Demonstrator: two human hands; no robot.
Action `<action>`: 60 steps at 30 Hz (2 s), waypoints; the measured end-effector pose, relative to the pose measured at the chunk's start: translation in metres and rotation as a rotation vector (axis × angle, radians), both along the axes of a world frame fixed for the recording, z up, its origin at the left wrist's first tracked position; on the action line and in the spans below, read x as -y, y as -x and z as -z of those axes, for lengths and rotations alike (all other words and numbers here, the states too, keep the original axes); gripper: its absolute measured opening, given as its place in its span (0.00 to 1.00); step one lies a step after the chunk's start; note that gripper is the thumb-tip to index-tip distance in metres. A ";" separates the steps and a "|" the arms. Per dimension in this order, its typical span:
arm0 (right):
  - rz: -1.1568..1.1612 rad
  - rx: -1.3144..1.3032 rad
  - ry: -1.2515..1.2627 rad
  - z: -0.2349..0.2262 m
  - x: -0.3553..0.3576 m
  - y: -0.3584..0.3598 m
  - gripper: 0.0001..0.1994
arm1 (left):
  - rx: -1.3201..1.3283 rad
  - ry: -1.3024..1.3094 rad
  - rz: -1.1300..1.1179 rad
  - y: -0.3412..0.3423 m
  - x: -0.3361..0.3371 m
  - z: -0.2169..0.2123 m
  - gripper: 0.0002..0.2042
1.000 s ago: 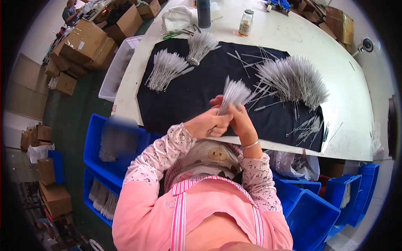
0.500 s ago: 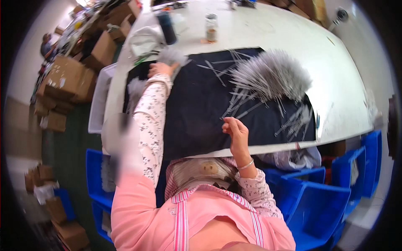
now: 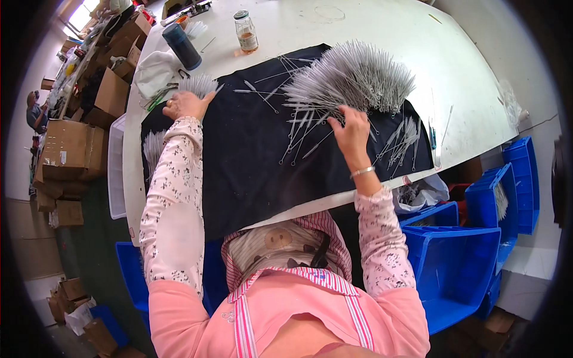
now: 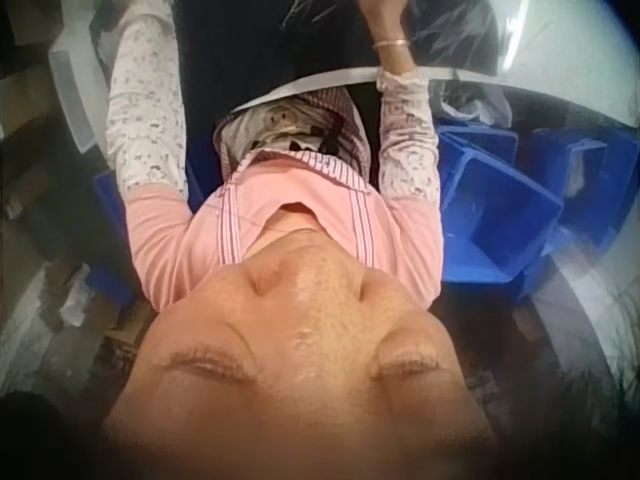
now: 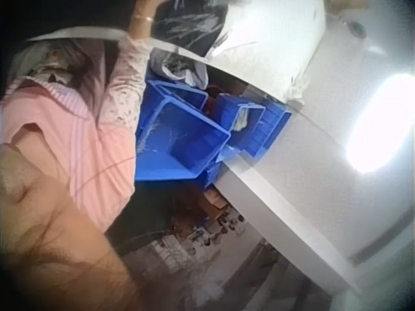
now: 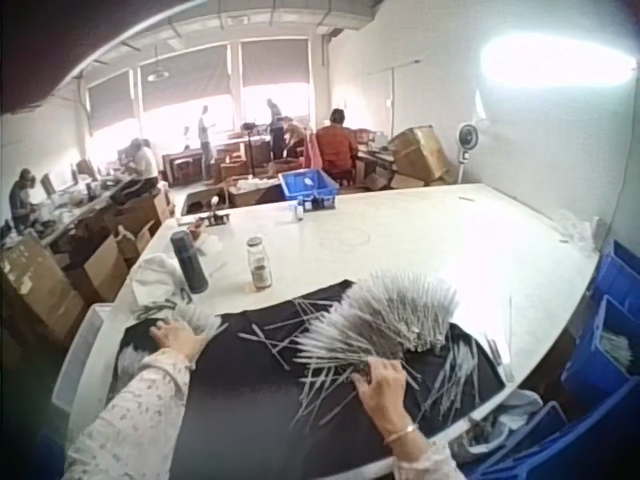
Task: The person gathers loose wire brushes from a table, aligns them into neat bundles, and secures each bundle with a metal twist tie. The person then places the finished bundles into a blue bin. The process is repeated for multiple batches throughout the clip.
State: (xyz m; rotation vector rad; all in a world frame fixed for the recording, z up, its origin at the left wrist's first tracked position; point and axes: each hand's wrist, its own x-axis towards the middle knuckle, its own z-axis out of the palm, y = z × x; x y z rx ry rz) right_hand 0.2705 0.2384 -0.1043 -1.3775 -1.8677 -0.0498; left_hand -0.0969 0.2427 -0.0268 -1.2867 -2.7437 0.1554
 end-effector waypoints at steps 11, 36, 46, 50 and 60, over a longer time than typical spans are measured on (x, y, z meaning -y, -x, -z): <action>0.072 0.498 0.131 0.001 -0.059 0.012 0.20 | 1.788 -0.115 0.365 -0.161 0.004 0.047 0.22; -0.684 0.057 0.002 -0.053 0.056 0.142 0.10 | -0.395 -0.108 0.976 0.093 0.213 0.033 0.03; -0.865 0.137 0.087 -0.027 0.101 0.201 0.09 | -0.123 -0.402 0.512 0.103 0.187 0.060 0.22; -0.961 0.114 0.206 -0.014 0.111 0.223 0.09 | 0.091 -0.746 0.231 0.118 0.179 0.085 0.48; -0.624 -1.041 1.437 0.009 0.115 0.335 0.16 | 0.394 -0.039 -0.139 0.098 0.181 0.039 0.69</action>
